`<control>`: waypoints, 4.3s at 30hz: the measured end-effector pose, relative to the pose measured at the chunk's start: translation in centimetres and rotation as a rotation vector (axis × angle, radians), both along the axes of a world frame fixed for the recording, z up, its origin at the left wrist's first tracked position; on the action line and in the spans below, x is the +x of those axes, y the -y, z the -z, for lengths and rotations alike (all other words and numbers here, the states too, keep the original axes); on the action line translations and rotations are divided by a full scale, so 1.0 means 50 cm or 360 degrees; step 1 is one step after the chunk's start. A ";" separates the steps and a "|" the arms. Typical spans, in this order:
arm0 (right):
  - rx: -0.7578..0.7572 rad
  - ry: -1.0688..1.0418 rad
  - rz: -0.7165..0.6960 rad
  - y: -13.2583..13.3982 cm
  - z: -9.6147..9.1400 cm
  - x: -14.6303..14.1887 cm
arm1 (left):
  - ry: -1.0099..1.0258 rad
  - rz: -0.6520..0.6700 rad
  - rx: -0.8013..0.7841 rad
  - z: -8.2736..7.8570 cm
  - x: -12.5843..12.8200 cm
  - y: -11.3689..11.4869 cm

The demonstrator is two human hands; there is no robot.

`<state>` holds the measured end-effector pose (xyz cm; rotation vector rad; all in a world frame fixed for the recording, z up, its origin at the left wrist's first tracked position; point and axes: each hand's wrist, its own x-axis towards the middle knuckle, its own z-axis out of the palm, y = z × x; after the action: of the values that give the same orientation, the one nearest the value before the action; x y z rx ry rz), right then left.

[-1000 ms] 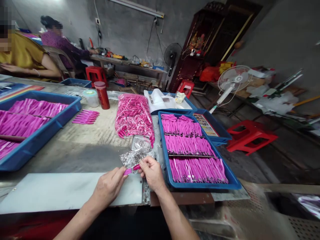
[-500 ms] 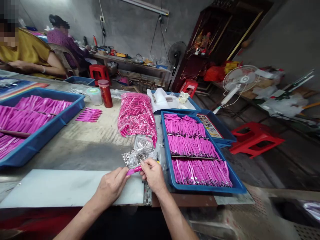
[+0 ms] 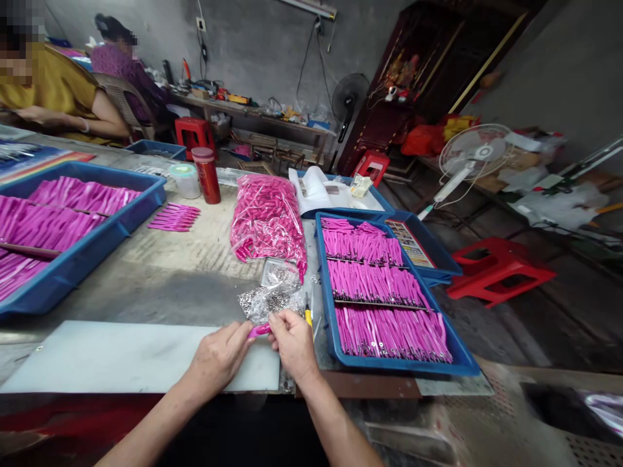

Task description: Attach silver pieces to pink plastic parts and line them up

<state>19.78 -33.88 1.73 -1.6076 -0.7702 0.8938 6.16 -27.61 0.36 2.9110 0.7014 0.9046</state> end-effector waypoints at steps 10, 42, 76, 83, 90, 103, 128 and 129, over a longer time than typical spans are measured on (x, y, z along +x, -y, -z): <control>0.0164 0.0476 -0.0428 0.009 -0.015 0.029 | -0.0042 -0.0003 -0.0034 -0.014 -0.005 0.001; 0.0350 0.0962 -0.0880 0.017 -0.043 0.035 | -0.0150 0.0131 -0.0019 -0.041 -0.012 0.007; 0.0022 0.1345 -0.0453 -0.023 -0.043 0.090 | -0.0136 -0.0046 0.0092 0.025 -0.011 -0.031; -0.0416 0.1813 -0.0659 -0.062 -0.028 0.081 | -0.0089 -0.0052 0.0078 0.043 -0.010 -0.032; -0.0812 0.2168 -0.0841 -0.085 -0.021 0.067 | -0.0111 -0.0046 -0.0034 0.041 -0.010 -0.033; -0.0897 0.2258 -0.0843 -0.103 -0.011 0.048 | -0.0098 -0.0011 -0.0234 0.053 -0.014 -0.040; -0.0788 0.2166 -0.0853 -0.086 -0.019 0.068 | -0.0094 0.0008 -0.0315 0.044 -0.017 -0.040; -0.0792 0.2164 -0.0852 -0.087 -0.019 0.069 | -0.0096 0.0008 -0.0307 0.044 -0.017 -0.039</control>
<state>23.22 -29.55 2.66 -2.4724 -2.0989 0.1891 5.30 -25.64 -1.84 2.7777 0.7396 0.7078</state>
